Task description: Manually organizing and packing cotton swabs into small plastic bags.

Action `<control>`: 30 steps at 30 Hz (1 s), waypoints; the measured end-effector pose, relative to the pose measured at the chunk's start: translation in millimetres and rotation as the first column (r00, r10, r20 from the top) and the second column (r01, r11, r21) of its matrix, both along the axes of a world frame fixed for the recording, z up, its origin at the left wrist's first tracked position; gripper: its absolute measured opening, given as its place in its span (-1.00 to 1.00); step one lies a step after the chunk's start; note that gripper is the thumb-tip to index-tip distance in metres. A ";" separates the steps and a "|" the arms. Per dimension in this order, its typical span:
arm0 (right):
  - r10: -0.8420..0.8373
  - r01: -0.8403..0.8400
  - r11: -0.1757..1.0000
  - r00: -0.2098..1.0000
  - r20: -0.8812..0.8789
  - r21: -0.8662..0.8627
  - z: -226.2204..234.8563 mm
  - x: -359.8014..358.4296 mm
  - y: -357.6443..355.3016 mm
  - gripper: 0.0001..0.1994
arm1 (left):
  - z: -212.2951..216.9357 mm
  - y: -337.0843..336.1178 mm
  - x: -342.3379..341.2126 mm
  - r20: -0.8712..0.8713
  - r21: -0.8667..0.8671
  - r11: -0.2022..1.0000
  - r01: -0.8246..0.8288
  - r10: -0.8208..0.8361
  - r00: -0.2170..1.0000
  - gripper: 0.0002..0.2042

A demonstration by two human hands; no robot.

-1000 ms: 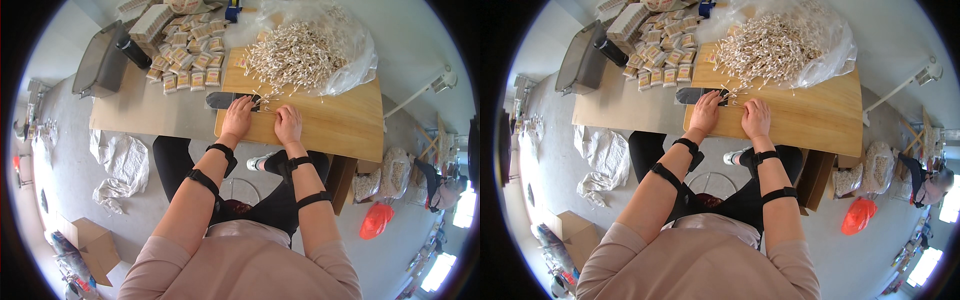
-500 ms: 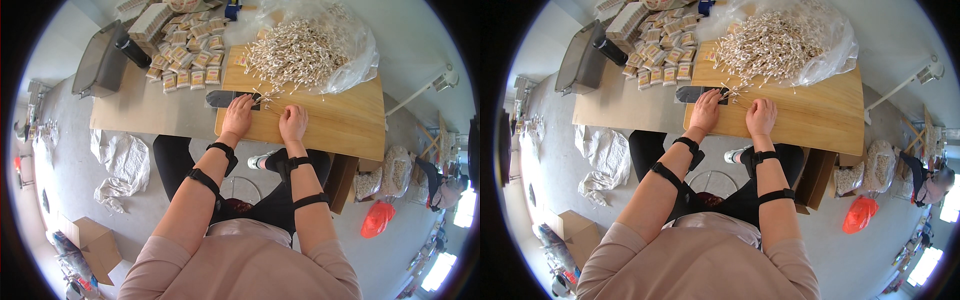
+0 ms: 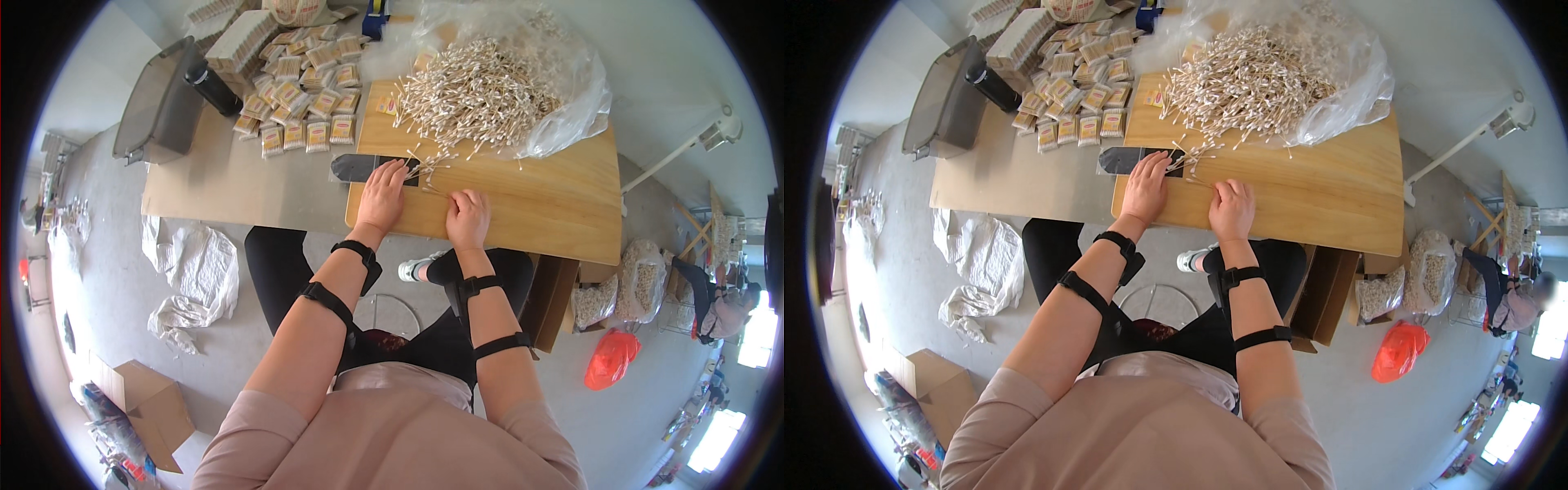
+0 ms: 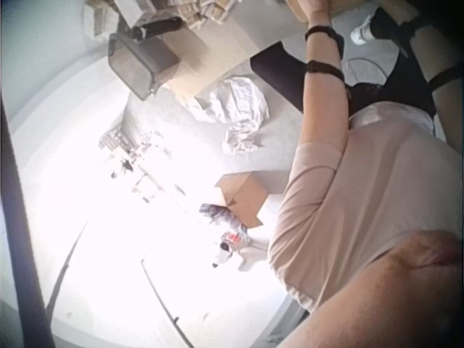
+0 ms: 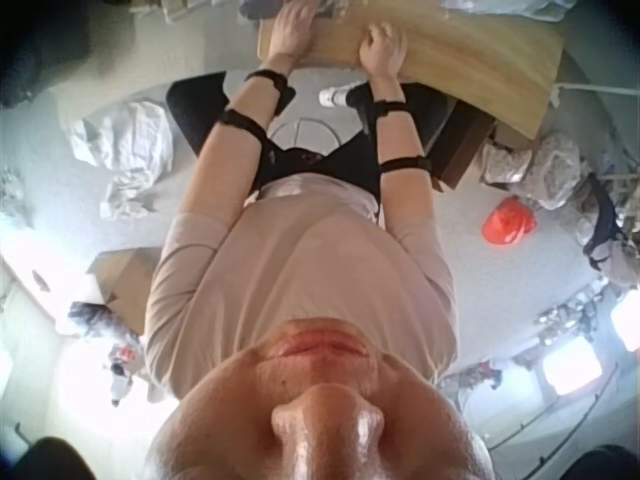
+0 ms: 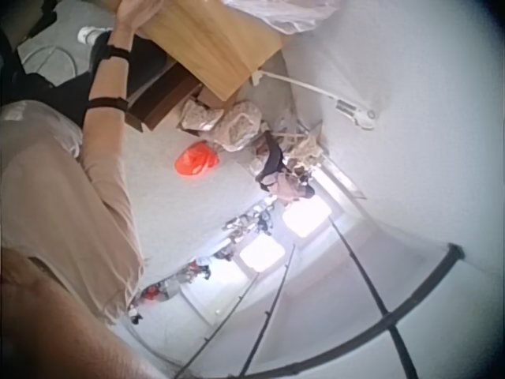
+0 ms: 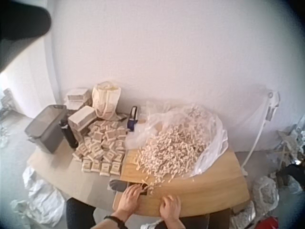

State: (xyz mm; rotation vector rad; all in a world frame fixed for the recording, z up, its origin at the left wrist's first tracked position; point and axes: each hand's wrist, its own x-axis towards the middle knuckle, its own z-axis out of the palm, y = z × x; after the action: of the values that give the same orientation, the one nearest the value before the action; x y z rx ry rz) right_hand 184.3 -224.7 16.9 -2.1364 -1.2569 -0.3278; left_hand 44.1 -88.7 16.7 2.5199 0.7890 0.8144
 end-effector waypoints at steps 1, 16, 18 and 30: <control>0.045 -0.044 0.999 0.998 -0.033 0.018 -0.3 -0.7 0.2 -0.93 | -0.1 -0.6 -0.9 0.006 0.000 1.000 0.002 -0.002 1.000 -0.66; 0.189 -0.171 0.981 0.950 -0.249 0.090 -2.1 -5.7 10.9 -0.94 | -1.2 -5.1 -6.3 -0.011 0.073 0.993 0.098 -0.098 0.995 -0.64; 0.182 -0.169 0.983 0.954 -0.239 0.077 -0.7 -6.9 10.7 -0.93 | 1.6 -6.1 -5.6 -0.052 0.111 0.980 0.162 -0.157 0.986 -0.63; 0.186 -0.179 0.982 0.974 -0.126 0.064 5.6 -15.3 6.4 -0.87 | 3.3 -6.4 -1.4 -0.158 0.260 0.921 0.292 -0.257 0.953 -0.58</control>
State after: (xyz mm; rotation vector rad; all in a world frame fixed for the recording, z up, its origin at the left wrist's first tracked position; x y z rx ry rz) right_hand 169.0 -218.3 22.5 -1.9473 -1.3408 -0.1366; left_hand 42.7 -95.2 20.1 2.8688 0.3559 0.7238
